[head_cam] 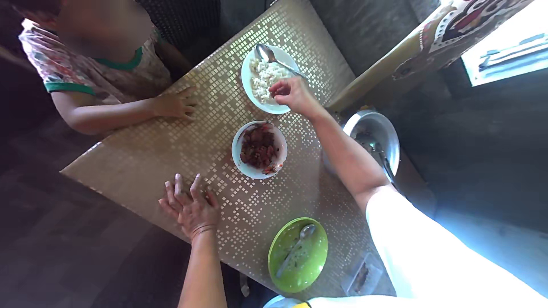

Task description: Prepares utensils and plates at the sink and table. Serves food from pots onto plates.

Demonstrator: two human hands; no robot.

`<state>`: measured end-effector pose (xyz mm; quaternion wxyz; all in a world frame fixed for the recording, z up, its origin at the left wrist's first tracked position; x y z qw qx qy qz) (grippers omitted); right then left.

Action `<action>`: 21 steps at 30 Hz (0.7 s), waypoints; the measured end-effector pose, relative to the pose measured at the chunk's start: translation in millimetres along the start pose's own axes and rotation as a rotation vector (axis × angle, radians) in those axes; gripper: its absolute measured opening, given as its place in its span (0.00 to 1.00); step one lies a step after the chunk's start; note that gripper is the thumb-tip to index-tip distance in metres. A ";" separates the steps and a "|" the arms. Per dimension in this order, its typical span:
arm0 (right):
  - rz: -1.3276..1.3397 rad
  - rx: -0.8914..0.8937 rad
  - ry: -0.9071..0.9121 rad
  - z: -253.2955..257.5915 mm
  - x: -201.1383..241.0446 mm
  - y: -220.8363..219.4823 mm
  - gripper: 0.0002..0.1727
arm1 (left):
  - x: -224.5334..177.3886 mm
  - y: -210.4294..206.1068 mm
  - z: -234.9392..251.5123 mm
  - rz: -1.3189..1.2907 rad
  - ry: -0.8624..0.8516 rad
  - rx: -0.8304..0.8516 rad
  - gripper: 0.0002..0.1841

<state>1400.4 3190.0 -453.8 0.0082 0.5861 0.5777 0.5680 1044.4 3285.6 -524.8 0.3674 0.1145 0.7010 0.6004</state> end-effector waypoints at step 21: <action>-0.245 -0.110 0.104 23.6 37.2 22.6 0.25 | 2.0 -1.6 -2.8 -0.013 0.017 0.024 0.26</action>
Point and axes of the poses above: each hand's wrist, its own z-axis towards the middle knuckle, its own y-axis out of the back of the hand, x = y × z, the point moved 8 cm from there along z, towards the middle knuckle, and after that the axes turned 1 degree about z, right-handed, at the moved point
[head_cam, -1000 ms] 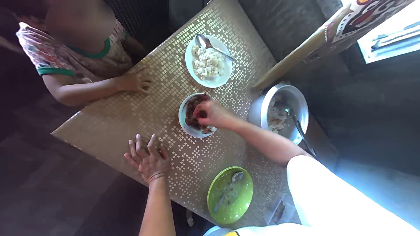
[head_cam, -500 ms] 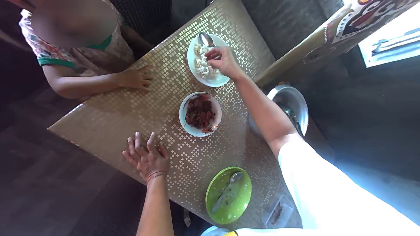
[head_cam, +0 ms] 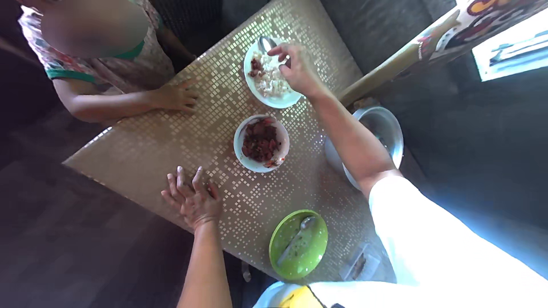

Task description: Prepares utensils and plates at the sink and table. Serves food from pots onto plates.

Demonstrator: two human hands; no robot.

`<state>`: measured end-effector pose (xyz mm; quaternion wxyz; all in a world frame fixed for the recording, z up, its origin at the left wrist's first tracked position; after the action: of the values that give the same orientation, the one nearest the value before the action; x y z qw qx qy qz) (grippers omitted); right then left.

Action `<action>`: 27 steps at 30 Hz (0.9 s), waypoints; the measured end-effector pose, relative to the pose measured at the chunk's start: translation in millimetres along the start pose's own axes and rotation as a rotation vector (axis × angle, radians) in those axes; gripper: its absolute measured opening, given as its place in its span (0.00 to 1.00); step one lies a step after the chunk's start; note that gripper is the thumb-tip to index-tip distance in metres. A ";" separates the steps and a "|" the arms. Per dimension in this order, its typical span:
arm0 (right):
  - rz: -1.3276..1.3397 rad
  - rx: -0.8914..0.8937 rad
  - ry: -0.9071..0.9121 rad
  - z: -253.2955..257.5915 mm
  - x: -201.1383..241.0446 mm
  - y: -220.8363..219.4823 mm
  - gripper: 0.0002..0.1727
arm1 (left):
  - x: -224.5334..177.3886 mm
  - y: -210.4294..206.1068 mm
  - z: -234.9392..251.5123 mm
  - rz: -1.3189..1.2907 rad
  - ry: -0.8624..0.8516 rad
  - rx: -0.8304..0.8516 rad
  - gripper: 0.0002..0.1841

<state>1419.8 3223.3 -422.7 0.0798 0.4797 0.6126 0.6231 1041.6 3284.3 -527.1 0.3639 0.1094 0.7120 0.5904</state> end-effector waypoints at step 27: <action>-0.263 0.314 0.288 -142.0 29.4 -78.8 0.20 | -5.8 7.4 6.0 0.010 -0.048 -0.038 0.26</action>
<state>1267.0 3164.6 -444.3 -0.0034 0.3085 0.7639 0.5667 1047.6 3287.5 -518.2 0.3799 0.1204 0.6912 0.6028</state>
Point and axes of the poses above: each hand's wrist, its own z-axis towards the middle knuckle, its own y-axis out of the back of the hand, x = y × z, the point moved 8 cm from there along z, towards the middle knuckle, and after that the axes turned 1 degree about z, right-handed, at the moved point
